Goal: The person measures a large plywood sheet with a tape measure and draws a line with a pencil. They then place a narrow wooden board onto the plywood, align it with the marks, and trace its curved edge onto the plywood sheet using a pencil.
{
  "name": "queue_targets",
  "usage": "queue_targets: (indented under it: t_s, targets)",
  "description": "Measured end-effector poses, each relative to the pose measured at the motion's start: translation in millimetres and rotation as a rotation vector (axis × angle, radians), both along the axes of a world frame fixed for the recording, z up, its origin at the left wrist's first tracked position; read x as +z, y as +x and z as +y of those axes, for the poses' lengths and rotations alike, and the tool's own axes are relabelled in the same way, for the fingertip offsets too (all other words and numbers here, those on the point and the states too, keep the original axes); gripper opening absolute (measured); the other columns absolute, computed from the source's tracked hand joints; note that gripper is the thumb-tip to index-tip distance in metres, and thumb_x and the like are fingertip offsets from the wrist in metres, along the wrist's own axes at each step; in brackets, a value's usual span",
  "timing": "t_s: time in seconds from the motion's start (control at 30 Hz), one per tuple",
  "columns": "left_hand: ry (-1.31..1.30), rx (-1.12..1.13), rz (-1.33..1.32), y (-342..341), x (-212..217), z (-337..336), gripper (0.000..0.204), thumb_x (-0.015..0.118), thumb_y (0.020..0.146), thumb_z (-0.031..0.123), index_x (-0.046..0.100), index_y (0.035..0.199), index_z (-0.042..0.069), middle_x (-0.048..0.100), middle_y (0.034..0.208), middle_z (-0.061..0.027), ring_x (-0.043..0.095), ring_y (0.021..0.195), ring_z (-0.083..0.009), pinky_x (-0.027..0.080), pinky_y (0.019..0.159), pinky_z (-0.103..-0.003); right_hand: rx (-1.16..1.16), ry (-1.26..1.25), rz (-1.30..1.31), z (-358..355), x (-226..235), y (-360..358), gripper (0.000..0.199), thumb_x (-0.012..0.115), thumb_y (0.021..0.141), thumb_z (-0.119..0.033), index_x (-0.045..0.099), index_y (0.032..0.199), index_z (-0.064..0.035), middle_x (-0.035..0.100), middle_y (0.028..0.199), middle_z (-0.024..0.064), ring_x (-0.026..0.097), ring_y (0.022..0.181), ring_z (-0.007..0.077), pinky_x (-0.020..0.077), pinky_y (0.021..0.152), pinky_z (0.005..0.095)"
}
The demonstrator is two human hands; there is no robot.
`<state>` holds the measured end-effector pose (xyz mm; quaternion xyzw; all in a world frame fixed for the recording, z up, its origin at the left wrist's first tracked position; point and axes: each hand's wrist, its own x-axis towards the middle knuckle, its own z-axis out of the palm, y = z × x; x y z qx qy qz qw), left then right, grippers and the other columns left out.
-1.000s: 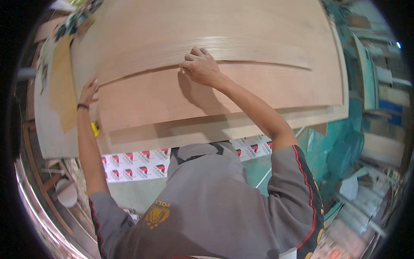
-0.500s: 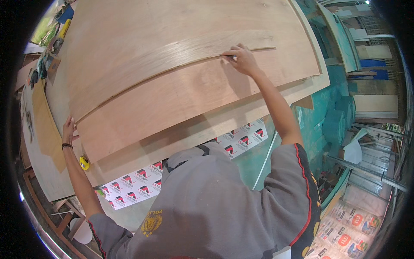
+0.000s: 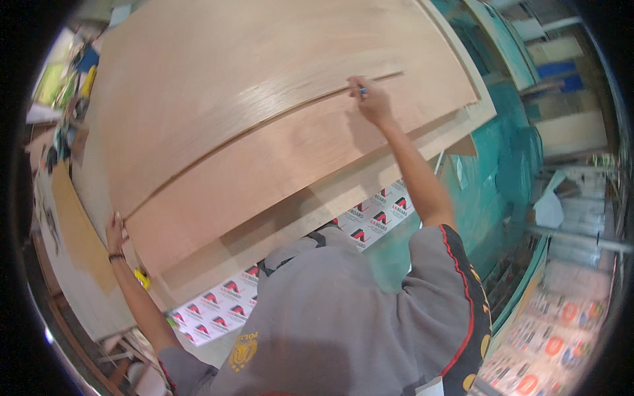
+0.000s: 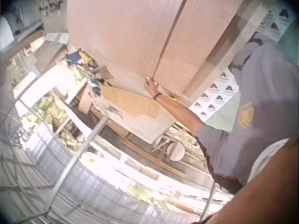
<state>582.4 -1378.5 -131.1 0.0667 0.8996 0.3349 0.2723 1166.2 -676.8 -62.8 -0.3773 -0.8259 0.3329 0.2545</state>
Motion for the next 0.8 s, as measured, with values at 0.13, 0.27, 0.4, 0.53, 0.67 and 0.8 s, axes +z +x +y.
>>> queue_targets:
  t_s: [0.13,0.27,0.4,0.53,0.67,0.8]
  targets:
    - [0.217,0.082,0.101,18.0,-13.0,5.7,0.055,0.064,0.107,0.037,0.058,0.147,-0.001,0.07,0.127,-0.0072,0.068,0.109,-0.0176,0.059,0.071,-0.031,-0.092,0.311,-0.218,-26.6,-26.8,-30.4,0.038,0.06,0.103,-0.033,0.057,0.132,-0.0099,0.072,0.109,0.0198,0.068,0.106,0.0403,0.0541,0.089,0.0499]
    - [-0.2,0.018,0.644,42.9,-18.6,49.1,0.051,0.063,0.106,0.043,0.067,0.141,0.007,0.064,0.141,-0.0139,0.059,0.131,-0.0309,0.049,0.107,-0.048,-0.17,0.589,-0.317,-10.6,-41.8,-27.6,0.045,0.067,0.1,-0.035,0.055,0.132,-0.0067,0.069,0.109,0.0212,0.064,0.112,0.0408,0.0487,0.102,0.0504]
    - [-0.504,0.145,0.692,109.3,14.8,104.7,0.047,0.059,0.105,0.05,0.072,0.138,0.019,0.063,0.142,-0.0108,0.056,0.134,-0.0337,0.044,0.113,-0.052,-0.198,0.553,-0.261,13.8,-38.5,-1.6,0.048,0.069,0.098,-0.039,0.052,0.128,-0.0058,0.069,0.102,0.0198,0.067,0.106,0.04,0.0514,0.095,0.0503]
    - [-0.447,0.048,0.662,146.7,23.7,160.9,0.043,0.057,0.106,0.046,0.073,0.135,0.018,0.063,0.142,-0.0121,0.058,0.13,-0.0353,0.047,0.11,-0.049,-0.238,0.358,-0.275,73.8,-35.8,39.8,0.043,0.07,0.097,-0.038,0.051,0.122,-0.0083,0.07,0.099,0.0172,0.07,0.099,0.0387,0.0548,0.086,0.051]
    - [-0.038,0.1,0.587,203.1,1.1,237.9,0.044,0.062,0.107,0.034,0.068,0.134,0.001,0.064,0.134,-0.0186,0.062,0.12,-0.0317,0.05,0.104,-0.041,-0.299,0.255,-0.168,174.9,-35.9,108.5,0.041,0.074,0.095,-0.035,0.05,0.117,-0.0091,0.07,0.097,0.018,0.07,0.097,0.0386,0.0554,0.081,0.051]
    - [0.325,0.137,0.583,286.3,-11.3,339.0,0.044,0.065,0.107,0.027,0.061,0.124,-0.013,0.065,0.122,-0.0199,0.063,0.11,-0.0254,0.051,0.097,-0.037,-0.27,0.211,-0.121,274.0,-46.2,187.7,0.044,0.077,0.093,-0.033,0.049,0.117,-0.0085,0.069,0.097,0.0196,0.07,0.097,0.0392,0.0547,0.08,0.0505]
